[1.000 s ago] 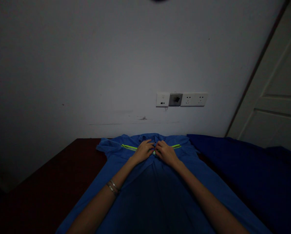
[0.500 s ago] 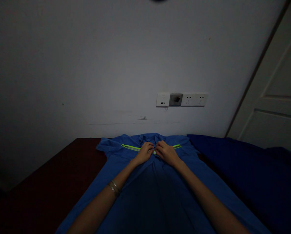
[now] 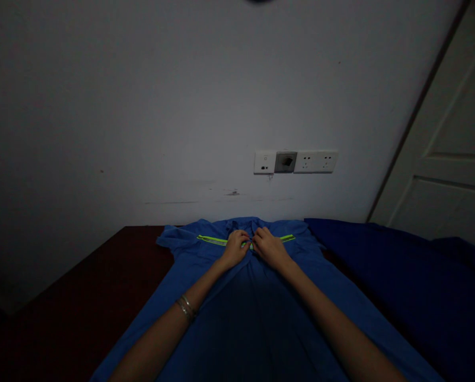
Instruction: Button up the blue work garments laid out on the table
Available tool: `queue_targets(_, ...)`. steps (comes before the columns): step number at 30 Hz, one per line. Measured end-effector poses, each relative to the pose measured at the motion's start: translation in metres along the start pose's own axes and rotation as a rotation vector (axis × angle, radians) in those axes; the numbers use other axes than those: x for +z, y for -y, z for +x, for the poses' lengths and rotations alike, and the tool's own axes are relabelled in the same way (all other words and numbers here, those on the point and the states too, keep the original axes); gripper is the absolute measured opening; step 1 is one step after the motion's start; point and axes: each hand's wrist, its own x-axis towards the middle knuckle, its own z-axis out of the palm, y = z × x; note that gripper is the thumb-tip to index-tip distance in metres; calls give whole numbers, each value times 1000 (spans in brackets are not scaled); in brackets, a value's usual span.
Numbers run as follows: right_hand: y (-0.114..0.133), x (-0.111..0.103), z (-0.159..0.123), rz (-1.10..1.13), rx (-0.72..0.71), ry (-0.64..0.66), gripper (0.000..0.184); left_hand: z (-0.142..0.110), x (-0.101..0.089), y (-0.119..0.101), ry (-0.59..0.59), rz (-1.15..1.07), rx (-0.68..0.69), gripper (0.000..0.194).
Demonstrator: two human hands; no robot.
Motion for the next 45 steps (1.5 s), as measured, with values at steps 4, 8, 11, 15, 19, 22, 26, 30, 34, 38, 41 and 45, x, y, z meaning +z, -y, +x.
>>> queue_targets(4,6,-3,2,-39,15,31,14,-1,-3,-4,32,92,72,13)
queue_targets(8,2,-4,2,7,-23,55,14,0,-5,-3,71,104,91,15)
queue_targets(11,-6,-4,0,45,-60,50,14,1,-3,3,81,50,29,17)
queue_targets(15,-13,-1,-2,120,-98,14,18,2,2,16,83,-109,-60,16)
queue_targets(19,-16,3,-2,226,-125,-17,17,4,4,23,85,-234,-117,11)
queue_targets(22,-18,3,-2,349,-140,-60,16,8,4,21,99,-302,-169,10)
queue_targets(26,-20,4,-2,515,-118,-91,13,12,1,14,120,-396,-258,10)
queue_targets(30,-22,9,-3,679,-89,-141,11,13,-3,6,128,-480,-347,10)
queue_targets(34,-24,18,-1,793,-55,-224,10,10,-3,-2,106,-595,-496,13)
queue_targets(38,-25,23,-1,855,-17,-266,8,8,-3,-8,88,-705,-610,16)
queue_targets(41,-25,24,-1,883,18,-273,8,7,-4,-9,83,-734,-602,16)
queue_targets(45,-25,19,0,858,52,-230,8,7,-3,-6,68,-627,-551,14)
